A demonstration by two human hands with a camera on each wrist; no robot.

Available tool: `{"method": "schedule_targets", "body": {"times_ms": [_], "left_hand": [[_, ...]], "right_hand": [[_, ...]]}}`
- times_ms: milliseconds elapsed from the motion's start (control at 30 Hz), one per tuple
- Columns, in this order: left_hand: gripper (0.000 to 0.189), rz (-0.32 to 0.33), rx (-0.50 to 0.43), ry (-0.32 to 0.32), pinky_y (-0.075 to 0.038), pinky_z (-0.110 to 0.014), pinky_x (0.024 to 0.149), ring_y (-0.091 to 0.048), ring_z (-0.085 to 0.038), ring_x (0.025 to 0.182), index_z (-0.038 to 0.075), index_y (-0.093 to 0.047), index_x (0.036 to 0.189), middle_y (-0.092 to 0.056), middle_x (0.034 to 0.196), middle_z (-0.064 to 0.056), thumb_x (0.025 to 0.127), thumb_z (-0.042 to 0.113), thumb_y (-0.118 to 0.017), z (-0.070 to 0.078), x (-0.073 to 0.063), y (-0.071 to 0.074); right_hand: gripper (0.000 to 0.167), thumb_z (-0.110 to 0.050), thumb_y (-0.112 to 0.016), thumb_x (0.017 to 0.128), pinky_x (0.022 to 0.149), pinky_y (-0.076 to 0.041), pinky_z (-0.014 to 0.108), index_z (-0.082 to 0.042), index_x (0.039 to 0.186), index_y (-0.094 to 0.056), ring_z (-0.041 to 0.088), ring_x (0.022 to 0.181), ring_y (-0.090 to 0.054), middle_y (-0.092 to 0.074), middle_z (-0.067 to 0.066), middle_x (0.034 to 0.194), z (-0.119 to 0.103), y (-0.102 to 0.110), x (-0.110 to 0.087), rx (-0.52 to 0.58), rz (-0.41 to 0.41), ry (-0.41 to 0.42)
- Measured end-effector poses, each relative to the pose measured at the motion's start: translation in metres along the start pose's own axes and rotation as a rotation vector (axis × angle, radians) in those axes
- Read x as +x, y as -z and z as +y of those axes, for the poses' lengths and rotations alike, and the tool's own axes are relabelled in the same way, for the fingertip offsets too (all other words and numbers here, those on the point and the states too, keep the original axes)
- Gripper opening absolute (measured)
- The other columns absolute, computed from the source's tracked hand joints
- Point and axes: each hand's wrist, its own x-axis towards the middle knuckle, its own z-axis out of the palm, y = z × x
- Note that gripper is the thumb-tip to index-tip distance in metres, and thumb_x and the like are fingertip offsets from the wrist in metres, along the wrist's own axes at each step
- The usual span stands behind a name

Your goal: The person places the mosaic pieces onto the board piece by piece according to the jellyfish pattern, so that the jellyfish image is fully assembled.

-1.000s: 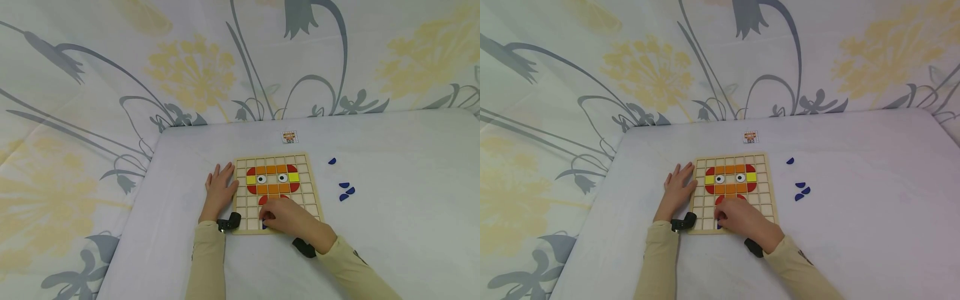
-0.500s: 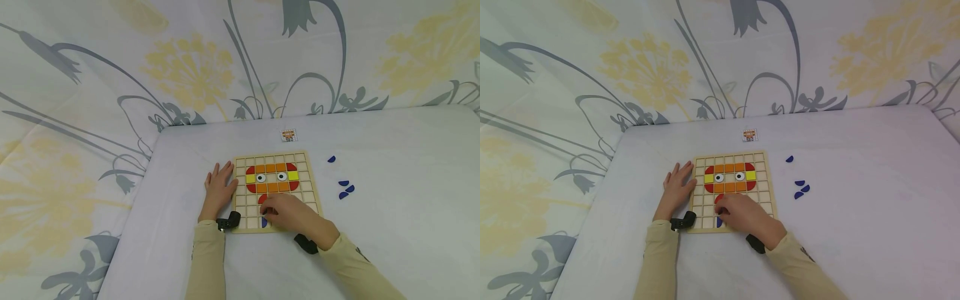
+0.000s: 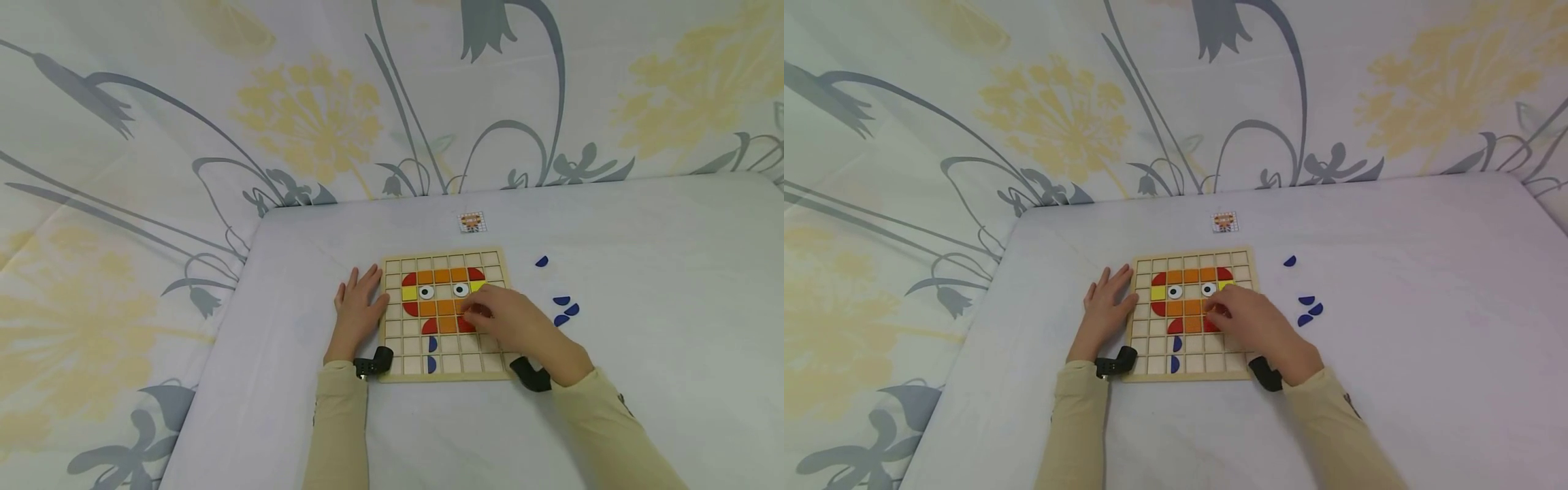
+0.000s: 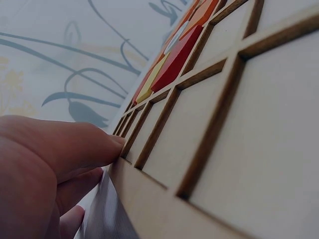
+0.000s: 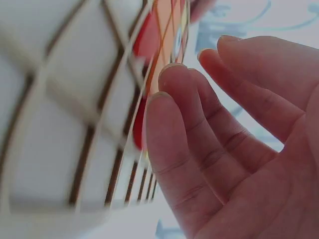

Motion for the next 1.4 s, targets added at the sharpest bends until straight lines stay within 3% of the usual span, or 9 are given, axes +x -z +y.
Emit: {"method": "schedule_targets", "body": {"times_ms": [267,700,933,1233,1400], "left_hand": [[0.05,-0.002,0.002,-0.003,-0.001,-0.047,0.103,-0.009,-0.024,0.135,0.014,-0.039,0.136,-0.031,0.142,0.002,0.089,0.026,-0.05,-0.001,0.0,0.0],[0.05,0.003,0.0,-0.002,0.0,-0.046,0.103,-0.009,-0.024,0.135,0.014,-0.04,0.136,-0.031,0.142,0.002,0.089,0.026,-0.05,-0.002,0.001,-0.002],[0.05,0.0,-0.006,-0.001,0.0,-0.046,0.104,-0.008,-0.023,0.135,0.015,-0.039,0.136,-0.031,0.142,0.003,0.089,0.026,-0.05,-0.002,0.0,-0.001],[0.05,-0.009,0.014,0.004,0.0,-0.046,0.104,-0.008,-0.024,0.135,0.014,-0.039,0.136,-0.03,0.143,0.003,0.089,0.025,-0.05,-0.002,0.0,-0.001],[0.05,-0.004,0.014,-0.001,-0.001,-0.047,0.103,-0.009,-0.025,0.135,0.013,-0.04,0.136,-0.031,0.142,0.002,0.089,0.025,-0.051,-0.001,0.0,-0.001]], "right_hand": [[0.016,-0.021,-0.058,0.086,0.066,-0.042,0.031,-0.011,0.097,-0.065,0.017,0.076,-0.05,-0.057,-0.001,0.083,0.031,0.027,-0.008,0.025,0.027,-0.112],[0.027,-0.025,-0.057,0.087,0.063,-0.043,0.03,-0.01,0.109,-0.061,0.02,0.079,-0.051,-0.057,0.004,0.091,0.068,0.063,-0.031,0.071,0.015,-0.192],[0.027,-0.027,-0.059,0.085,0.068,-0.04,0.033,-0.011,0.107,-0.062,0.019,0.081,-0.051,-0.056,0.002,0.088,0.084,0.071,-0.04,0.046,0.011,-0.203],[0.038,-0.028,-0.066,0.078,0.07,-0.039,0.033,-0.008,0.109,-0.06,0.021,0.083,-0.049,-0.053,0.005,0.093,0.097,0.066,-0.041,0.061,-0.09,-0.24],[0.03,-0.02,-0.066,0.078,0.067,-0.038,0.032,-0.005,0.103,-0.06,0.019,0.077,-0.047,-0.053,0.004,0.086,0.098,0.064,-0.04,0.046,-0.089,-0.241]]}}
